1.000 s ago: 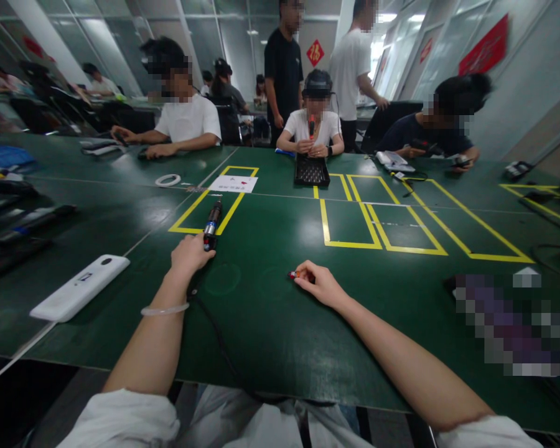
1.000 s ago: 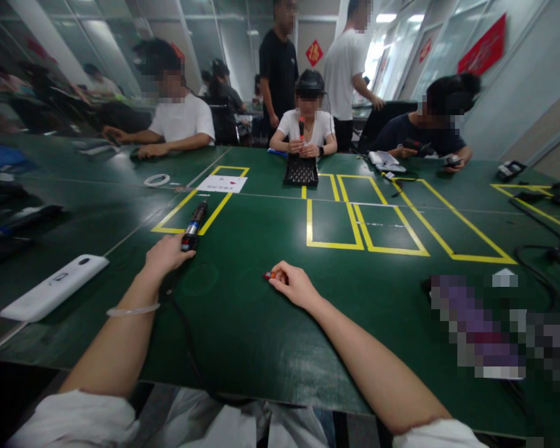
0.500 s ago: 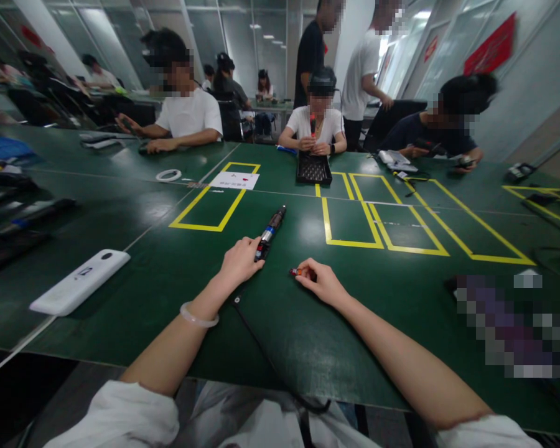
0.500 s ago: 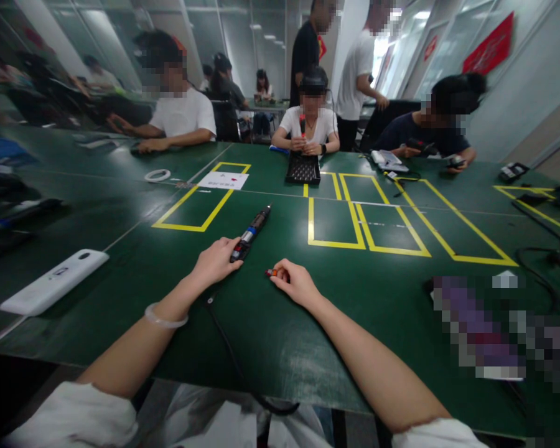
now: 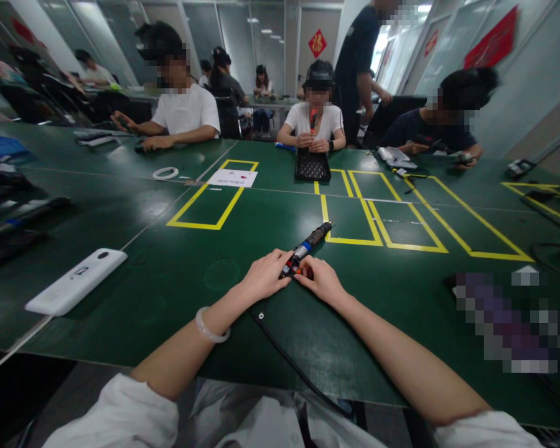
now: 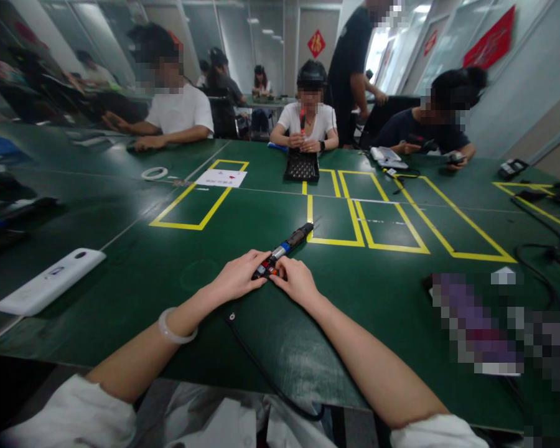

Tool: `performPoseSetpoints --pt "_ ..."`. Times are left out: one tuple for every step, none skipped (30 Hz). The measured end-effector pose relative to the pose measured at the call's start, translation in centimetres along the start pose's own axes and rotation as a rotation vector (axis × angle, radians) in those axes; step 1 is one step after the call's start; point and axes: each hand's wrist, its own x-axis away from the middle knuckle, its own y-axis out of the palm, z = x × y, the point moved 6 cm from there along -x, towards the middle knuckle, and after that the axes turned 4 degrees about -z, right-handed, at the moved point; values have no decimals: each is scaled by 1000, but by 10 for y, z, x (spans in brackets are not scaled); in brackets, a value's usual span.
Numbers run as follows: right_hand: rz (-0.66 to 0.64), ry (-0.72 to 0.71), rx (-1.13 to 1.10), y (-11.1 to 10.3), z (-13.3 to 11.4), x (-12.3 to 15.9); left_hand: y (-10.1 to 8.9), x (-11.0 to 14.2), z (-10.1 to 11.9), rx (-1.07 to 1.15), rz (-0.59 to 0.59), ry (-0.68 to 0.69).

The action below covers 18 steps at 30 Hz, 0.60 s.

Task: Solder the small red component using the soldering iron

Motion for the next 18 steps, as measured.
performPoseSetpoints --pt "1 0 -8 0 0 0 0 0 0 4 -3 -1" --pt "0 -5 -19 0 0 0 0 0 0 5 -4 -2" --pt "-5 -15 -34 0 -1 1 0 0 0 4 -3 -2" --pt "-14 -31 -49 1 -2 1 0 0 0 2 -4 -1" --pt "-23 -50 -65 1 -4 1 1 0 -1 0 -3 0" --pt "-30 -68 -82 1 -5 1 1 0 -1 1 -3 1" --pt "-34 -83 -99 1 -6 1 2 0 -1 3 -1 2" --pt "-36 -93 -115 1 -7 1 3 0 -2 7 1 4" --pt "-34 -97 -126 0 -7 2 3 0 -2 12 6 6" --pt "-32 -98 -133 0 -7 2 3 0 -1 18 14 9" --pt "-29 -96 -136 0 -7 2 3 1 -1 23 24 13" --pt "-28 -95 -137 -1 -6 2 2 1 0 27 34 19" --pt "-24 -95 -136 -1 -6 2 2 1 2 29 46 26" --pt "-20 -96 -133 -1 -6 2 1 0 4 29 60 31" --pt "-15 -97 -130 -1 -5 2 0 0 6 24 70 35" --pt "-11 -99 -126 -1 -5 2 0 -1 7 14 79 37" --pt "-8 -99 -121 -2 -5 2 0 -2 9 -2 88 35" --pt "-8 -99 -117 -2 -5 2 0 -4 11 -24 98 31"
